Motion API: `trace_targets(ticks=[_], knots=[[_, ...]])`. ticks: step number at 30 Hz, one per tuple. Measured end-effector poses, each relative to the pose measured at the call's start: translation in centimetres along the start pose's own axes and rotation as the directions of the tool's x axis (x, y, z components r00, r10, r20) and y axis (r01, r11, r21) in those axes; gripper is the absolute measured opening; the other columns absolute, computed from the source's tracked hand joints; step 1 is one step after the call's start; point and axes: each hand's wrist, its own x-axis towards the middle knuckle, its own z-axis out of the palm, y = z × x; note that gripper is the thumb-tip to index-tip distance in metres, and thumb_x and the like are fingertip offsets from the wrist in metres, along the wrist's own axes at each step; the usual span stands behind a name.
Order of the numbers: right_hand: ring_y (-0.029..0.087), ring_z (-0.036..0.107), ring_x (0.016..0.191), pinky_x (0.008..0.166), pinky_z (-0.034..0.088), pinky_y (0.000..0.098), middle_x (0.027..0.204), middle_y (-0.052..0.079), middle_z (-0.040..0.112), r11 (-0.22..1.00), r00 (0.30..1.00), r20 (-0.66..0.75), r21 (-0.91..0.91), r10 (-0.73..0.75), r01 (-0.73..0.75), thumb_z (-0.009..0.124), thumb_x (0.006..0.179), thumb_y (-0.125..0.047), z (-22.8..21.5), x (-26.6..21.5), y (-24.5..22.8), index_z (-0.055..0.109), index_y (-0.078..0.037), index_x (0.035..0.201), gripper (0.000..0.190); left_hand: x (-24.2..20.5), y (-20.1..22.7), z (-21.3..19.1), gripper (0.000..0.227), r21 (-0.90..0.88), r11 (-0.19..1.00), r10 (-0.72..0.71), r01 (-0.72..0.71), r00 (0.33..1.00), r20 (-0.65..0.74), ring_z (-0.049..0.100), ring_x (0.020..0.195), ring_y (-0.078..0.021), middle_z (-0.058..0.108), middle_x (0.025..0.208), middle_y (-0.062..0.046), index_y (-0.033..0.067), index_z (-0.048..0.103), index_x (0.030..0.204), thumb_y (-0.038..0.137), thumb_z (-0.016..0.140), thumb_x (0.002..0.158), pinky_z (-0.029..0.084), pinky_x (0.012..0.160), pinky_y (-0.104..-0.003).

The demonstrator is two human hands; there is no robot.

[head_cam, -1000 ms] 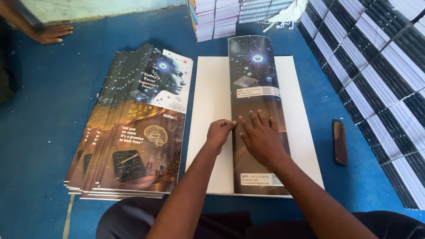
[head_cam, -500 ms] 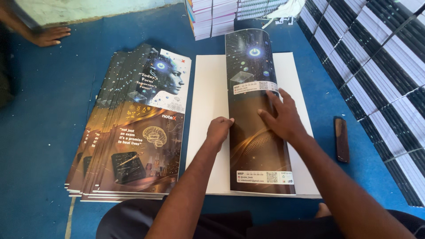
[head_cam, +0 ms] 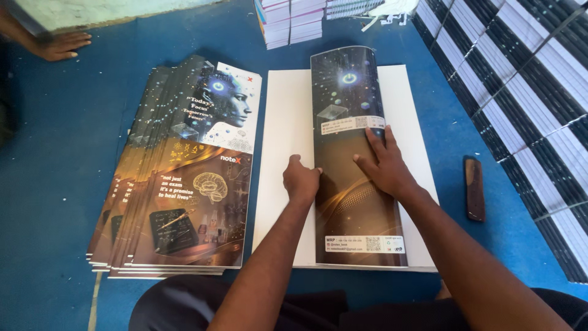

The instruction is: The person places a printed cover sheet over a stack of blank pages, folds it over the spine, and presses the fold with a wooden block. They repeat this process for multiple book units, stacking the finished items to the left.

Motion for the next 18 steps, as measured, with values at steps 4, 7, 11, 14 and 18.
trace_targets(ticks=[4, 7, 11, 14, 18], knots=[[0.054, 0.025, 0.149, 0.117, 0.034, 0.0518, 0.166, 0.035, 0.008, 0.998, 1.000, -0.010, -0.063, 0.003, -0.003, 0.066, 0.090, -0.051, 0.6, 0.1, -0.2, 0.035, -0.019, 0.159, 0.082, 0.0, 0.3, -0.6, 0.074, 0.042, 0.999, 0.002, -0.002, 1.000, -0.011, 0.067, 0.113, -0.0381, 0.070, 0.118, -0.022, 0.0017, 0.055, 0.136, 0.015, 0.089, 0.072, 0.052, 0.099, -0.044], [0.055, 0.023, 0.149, 0.117, 0.033, 0.0529, 0.166, 0.034, 0.007, 0.995, 0.999, 0.010, -0.098, 0.036, -0.035, 0.065, 0.090, -0.052, 0.8, 0.2, -0.1, 0.035, -0.021, 0.160, 0.082, 0.0, 0.1, -0.7, 0.071, 0.023, 0.999, 0.025, -0.025, 1.000, -0.014, 0.070, 0.109, -0.0366, 0.074, 0.109, -0.021, 0.0013, 0.057, 0.134, 0.013, 0.087, 0.071, 0.054, 0.097, -0.043], [0.056, 0.022, 0.149, 0.117, 0.032, 0.0542, 0.166, 0.034, 0.007, 0.991, 1.000, 0.007, -0.131, 0.028, -0.027, 0.064, 0.091, -0.054, 0.9, 0.3, -0.1, 0.034, -0.022, 0.161, 0.082, -0.1, -0.4, -0.5, 0.058, 0.014, 0.998, 0.063, -0.063, 0.998, -0.028, 0.073, 0.100, -0.0353, 0.077, 0.098, -0.018, 0.0012, 0.060, 0.130, 0.006, 0.079, 0.075, 0.055, 0.093, -0.043], [0.057, 0.021, 0.148, 0.116, 0.033, 0.0552, 0.166, 0.034, 0.004, 0.985, 0.996, 0.025, -0.153, 0.086, -0.082, 0.062, 0.090, -0.054, 1.1, 0.5, -0.2, 0.032, -0.023, 0.161, 0.083, 0.0, -0.6, -0.2, 0.046, 0.035, 0.995, 0.096, -0.093, 0.992, -0.084, 0.073, 0.097, -0.0362, 0.076, 0.097, -0.019, 0.0013, 0.063, 0.128, 0.002, 0.068, 0.083, 0.056, 0.092, -0.045], [0.058, 0.022, 0.148, 0.117, 0.033, 0.0555, 0.165, 0.035, 0.006, 0.981, 0.999, 0.010, -0.191, 0.049, -0.047, 0.062, 0.092, -0.055, 1.3, 0.4, 0.2, 0.033, -0.023, 0.161, 0.082, 0.1, -0.6, -0.1, 0.044, 0.027, 0.997, 0.071, -0.069, 0.995, -0.067, 0.073, 0.096, -0.0345, 0.077, 0.094, -0.016, 0.0022, 0.063, 0.129, 0.000, 0.062, 0.085, 0.055, 0.093, -0.045]])
